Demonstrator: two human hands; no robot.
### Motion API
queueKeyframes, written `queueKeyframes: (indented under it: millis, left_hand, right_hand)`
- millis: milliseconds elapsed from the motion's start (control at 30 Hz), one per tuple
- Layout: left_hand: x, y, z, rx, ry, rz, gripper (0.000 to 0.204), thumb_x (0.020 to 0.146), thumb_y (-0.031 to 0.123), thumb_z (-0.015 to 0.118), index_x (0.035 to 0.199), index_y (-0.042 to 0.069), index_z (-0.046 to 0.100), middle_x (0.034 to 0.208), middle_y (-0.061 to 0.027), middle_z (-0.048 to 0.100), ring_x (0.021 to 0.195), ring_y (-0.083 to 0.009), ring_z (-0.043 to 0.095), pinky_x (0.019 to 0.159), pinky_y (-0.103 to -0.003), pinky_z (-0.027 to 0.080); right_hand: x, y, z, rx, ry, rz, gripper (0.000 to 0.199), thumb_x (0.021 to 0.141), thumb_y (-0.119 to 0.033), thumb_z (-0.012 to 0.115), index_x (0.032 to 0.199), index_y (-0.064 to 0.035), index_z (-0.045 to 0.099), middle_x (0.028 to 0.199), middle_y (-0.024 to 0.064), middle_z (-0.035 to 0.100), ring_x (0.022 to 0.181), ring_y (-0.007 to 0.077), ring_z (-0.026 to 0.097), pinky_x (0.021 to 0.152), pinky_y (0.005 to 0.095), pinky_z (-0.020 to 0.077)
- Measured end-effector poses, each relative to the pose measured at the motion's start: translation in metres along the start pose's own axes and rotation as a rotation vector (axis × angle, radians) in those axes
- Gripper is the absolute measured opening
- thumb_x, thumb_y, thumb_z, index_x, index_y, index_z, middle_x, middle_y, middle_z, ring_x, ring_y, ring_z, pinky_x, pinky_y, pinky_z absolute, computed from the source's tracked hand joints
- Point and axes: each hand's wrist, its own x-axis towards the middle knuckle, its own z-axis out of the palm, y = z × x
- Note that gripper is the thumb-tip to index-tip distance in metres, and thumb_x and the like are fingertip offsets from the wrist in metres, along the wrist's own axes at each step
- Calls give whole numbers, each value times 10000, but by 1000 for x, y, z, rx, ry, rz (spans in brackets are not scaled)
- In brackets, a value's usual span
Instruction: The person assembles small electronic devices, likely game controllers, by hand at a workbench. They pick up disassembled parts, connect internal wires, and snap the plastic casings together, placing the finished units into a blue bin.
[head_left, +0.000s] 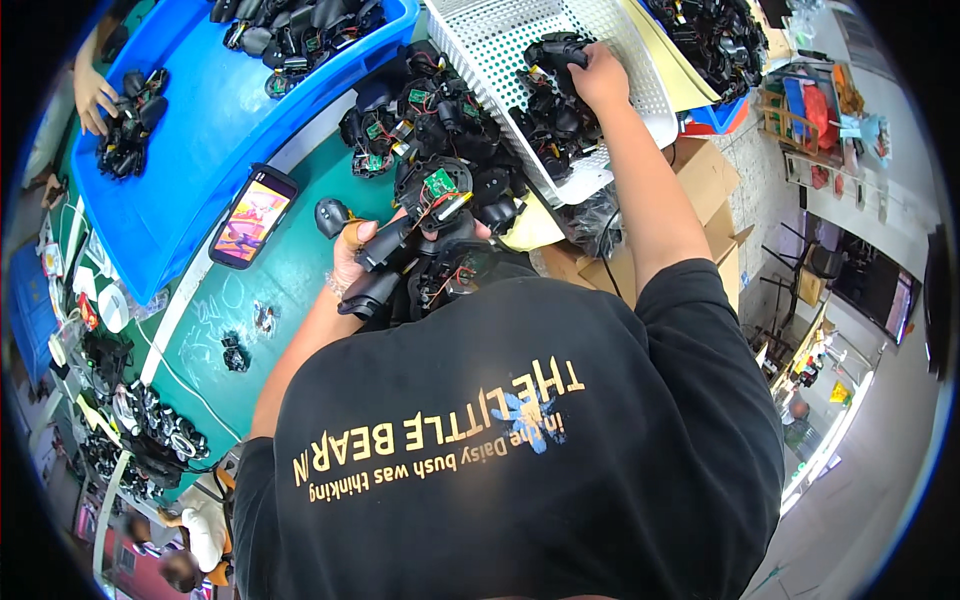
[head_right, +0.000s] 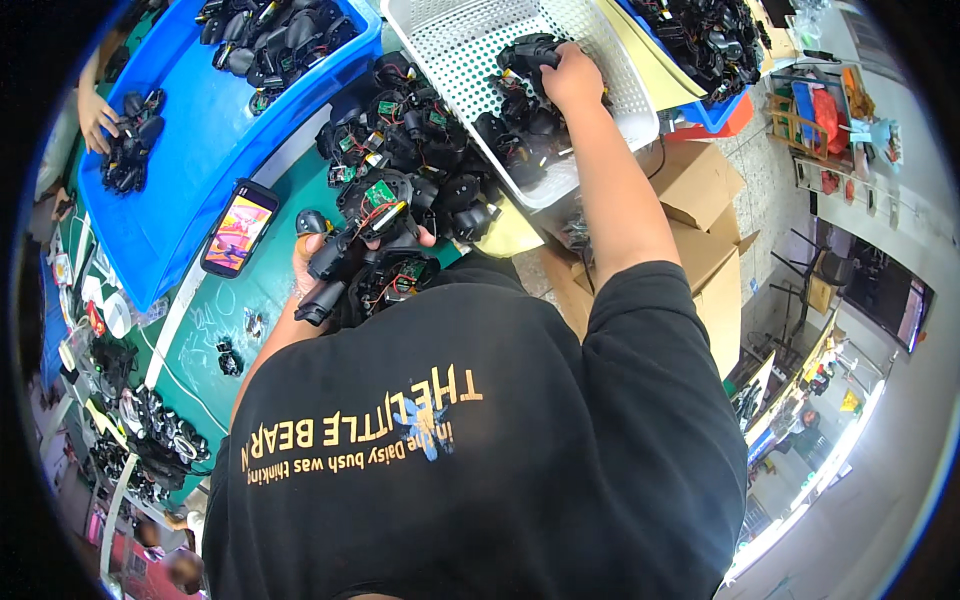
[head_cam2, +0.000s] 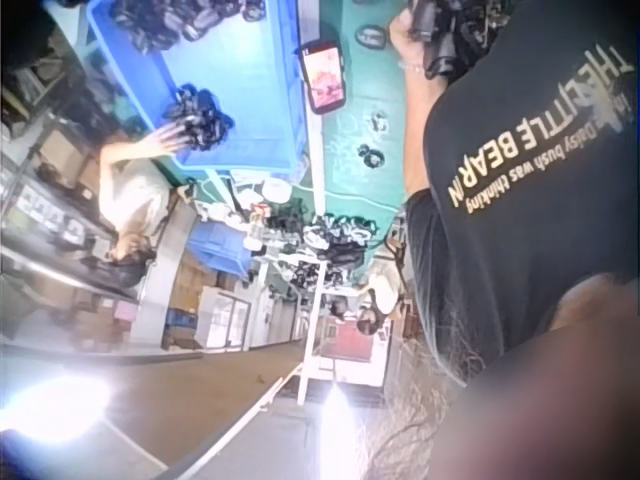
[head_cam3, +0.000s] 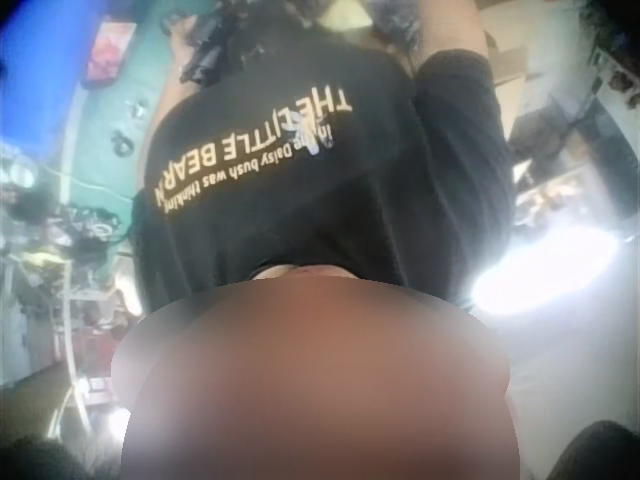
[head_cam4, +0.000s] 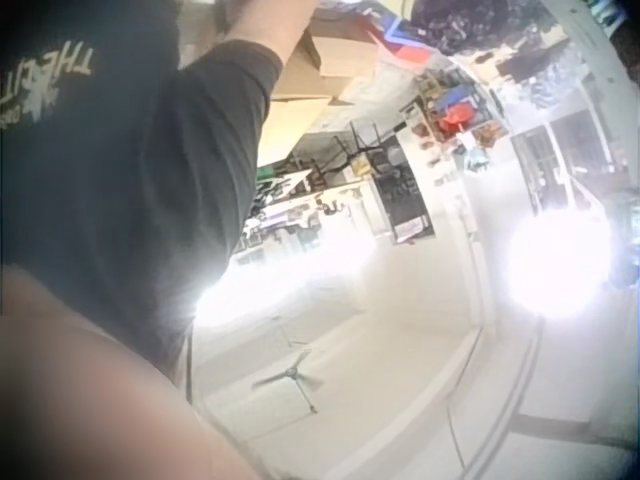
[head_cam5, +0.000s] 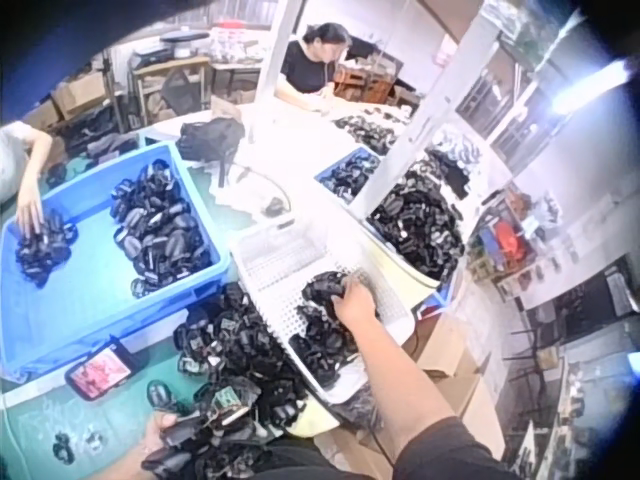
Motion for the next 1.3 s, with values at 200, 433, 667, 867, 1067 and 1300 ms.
queueKeyframes:
  millis: [200,433,667,867,1067,1300]
  left_hand:
    - [-7,2,-18,-55,23,17,661,678,491,667,1104,-3,557,1341,-292,407,1198,-407,453,951,-534,417]
    - [-13,7,-16,-291,-152,68,642,699,481,666,1115,3,569,1348,-288,397,1146,-449,486,853,-679,423]
    - [-33,6,-22,-214,-11,116,589,678,454,687,1066,17,608,1218,-235,536,1098,-421,527,861,-655,431]
    - [-45,-6,-31,-216,142,196,522,677,426,704,1021,39,632,1064,-174,628,1082,-369,545,933,-555,422]
    - [-50,-11,-34,-202,138,260,502,690,408,701,1009,26,631,1011,-169,645,1084,-352,550,984,-487,391]
    - [-53,-13,-30,-195,155,258,515,688,399,699,1005,1,622,1002,-176,640,1101,-354,537,1012,-466,366]
  right_hand:
    - [-27,-3,-26,375,7,-173,254,732,-142,723,944,-44,625,918,121,613,900,296,598,788,366,473]
    - [-81,-84,-111,527,277,-769,209,689,14,695,875,-43,620,1050,107,529,946,260,530,758,338,448]
    - [-115,-159,-158,701,247,-1053,251,614,82,626,816,-65,601,941,78,459,826,212,475,703,291,412]
    - [-130,-183,-170,829,188,-1138,205,613,37,609,784,-69,573,903,74,430,824,215,466,714,280,395]
    - [-146,-199,-178,958,190,-1169,224,622,19,666,787,-82,552,1077,131,496,983,242,487,834,331,401]
    - [-161,-215,-171,1492,-334,-726,279,861,-185,649,1068,-35,539,1297,177,470,1232,296,457,969,390,396]
